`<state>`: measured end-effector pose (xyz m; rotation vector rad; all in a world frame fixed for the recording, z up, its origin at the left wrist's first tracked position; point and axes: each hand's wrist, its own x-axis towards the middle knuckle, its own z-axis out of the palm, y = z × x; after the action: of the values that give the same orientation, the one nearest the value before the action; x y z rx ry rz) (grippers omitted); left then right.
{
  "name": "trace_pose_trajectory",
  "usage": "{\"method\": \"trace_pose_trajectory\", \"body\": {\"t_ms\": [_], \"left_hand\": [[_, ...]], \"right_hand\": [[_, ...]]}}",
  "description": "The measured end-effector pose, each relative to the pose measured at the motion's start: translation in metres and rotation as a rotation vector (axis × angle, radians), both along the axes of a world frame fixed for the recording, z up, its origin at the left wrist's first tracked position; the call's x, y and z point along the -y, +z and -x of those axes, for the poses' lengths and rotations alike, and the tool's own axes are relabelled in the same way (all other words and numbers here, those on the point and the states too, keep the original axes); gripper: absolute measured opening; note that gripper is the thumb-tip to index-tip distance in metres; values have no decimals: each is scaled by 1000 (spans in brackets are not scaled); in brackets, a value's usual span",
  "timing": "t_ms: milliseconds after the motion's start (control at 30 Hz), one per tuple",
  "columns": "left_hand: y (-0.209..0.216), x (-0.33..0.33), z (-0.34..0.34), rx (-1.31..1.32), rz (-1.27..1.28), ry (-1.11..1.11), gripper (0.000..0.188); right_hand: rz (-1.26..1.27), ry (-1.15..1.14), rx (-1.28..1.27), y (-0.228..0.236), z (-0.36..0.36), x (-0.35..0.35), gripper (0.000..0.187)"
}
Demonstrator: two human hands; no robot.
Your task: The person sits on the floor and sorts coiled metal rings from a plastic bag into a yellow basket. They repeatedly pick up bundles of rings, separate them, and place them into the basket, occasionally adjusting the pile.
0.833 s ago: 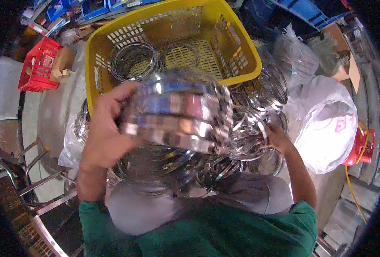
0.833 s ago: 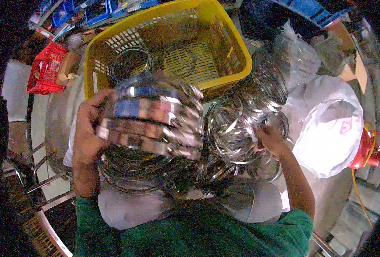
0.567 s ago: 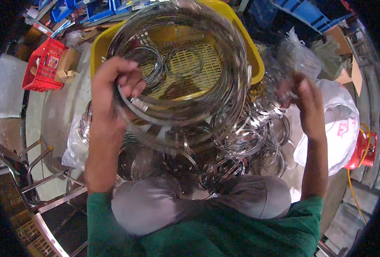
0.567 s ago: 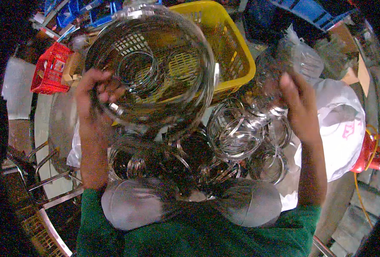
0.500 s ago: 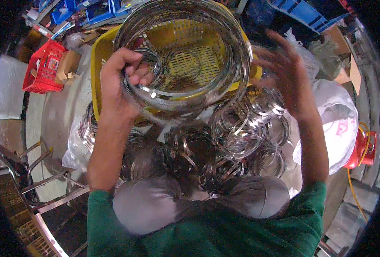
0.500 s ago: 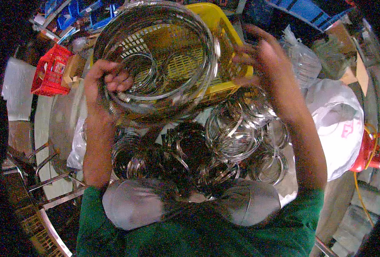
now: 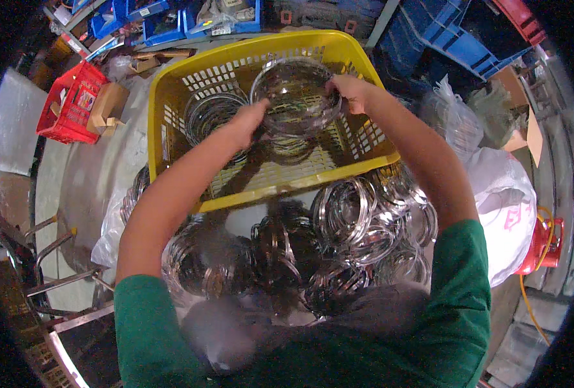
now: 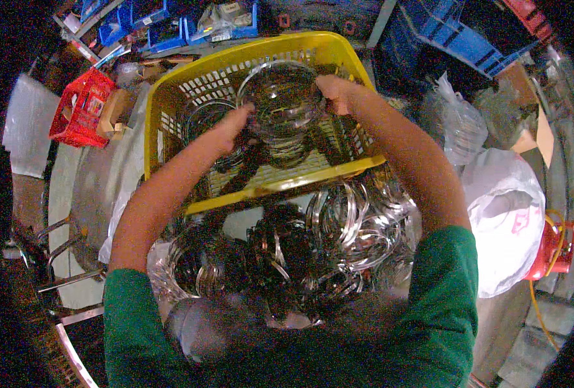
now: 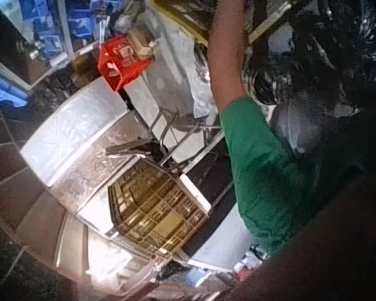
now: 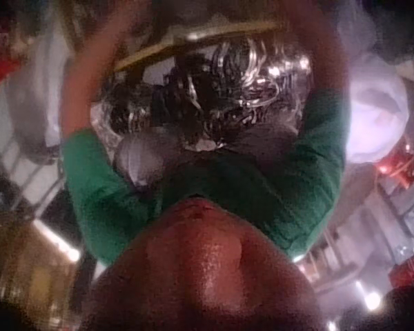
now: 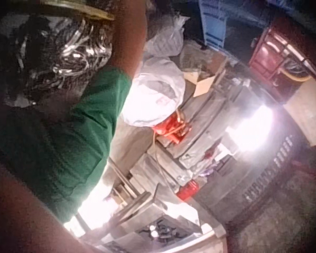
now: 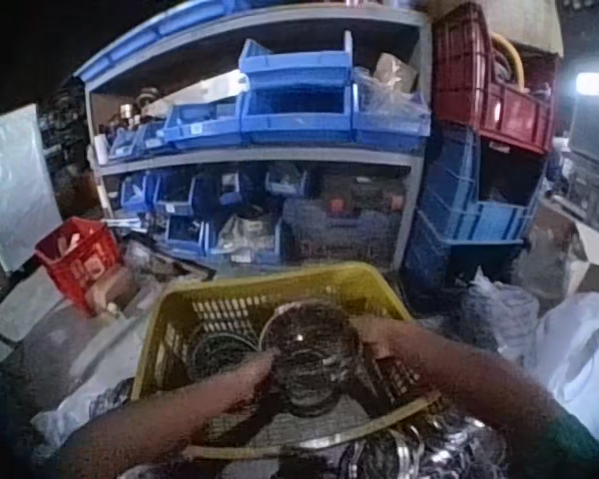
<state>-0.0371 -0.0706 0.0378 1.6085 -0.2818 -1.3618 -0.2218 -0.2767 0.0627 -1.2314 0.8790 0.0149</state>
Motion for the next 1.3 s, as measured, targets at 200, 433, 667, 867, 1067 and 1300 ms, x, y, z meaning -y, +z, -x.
{"method": "trace_pose_trajectory", "body": {"t_ms": [200,433,667,867,1067,1300], "left_hand": [[-77,26,11,131,-179,111,69],[-66,22,14,323,-276,55,86],[-48,-27,33,1365,610,-867,82],[-89,0,29,2075,399,-1253,76],[-74,0,38,2007,325,-1445,76],[-49,-3,20,1794,479,-1386,68]], "right_hand": [[661,787,-41,-145,-48,116,21],[543,721,-114,-211,-68,122,53],[1180,906,-731,-135,-95,51,38],[1216,780,-649,-93,-101,30,58],[1426,604,284,45,-94,-31,46],[1116,1080,610,101,147,-152,49]]}}
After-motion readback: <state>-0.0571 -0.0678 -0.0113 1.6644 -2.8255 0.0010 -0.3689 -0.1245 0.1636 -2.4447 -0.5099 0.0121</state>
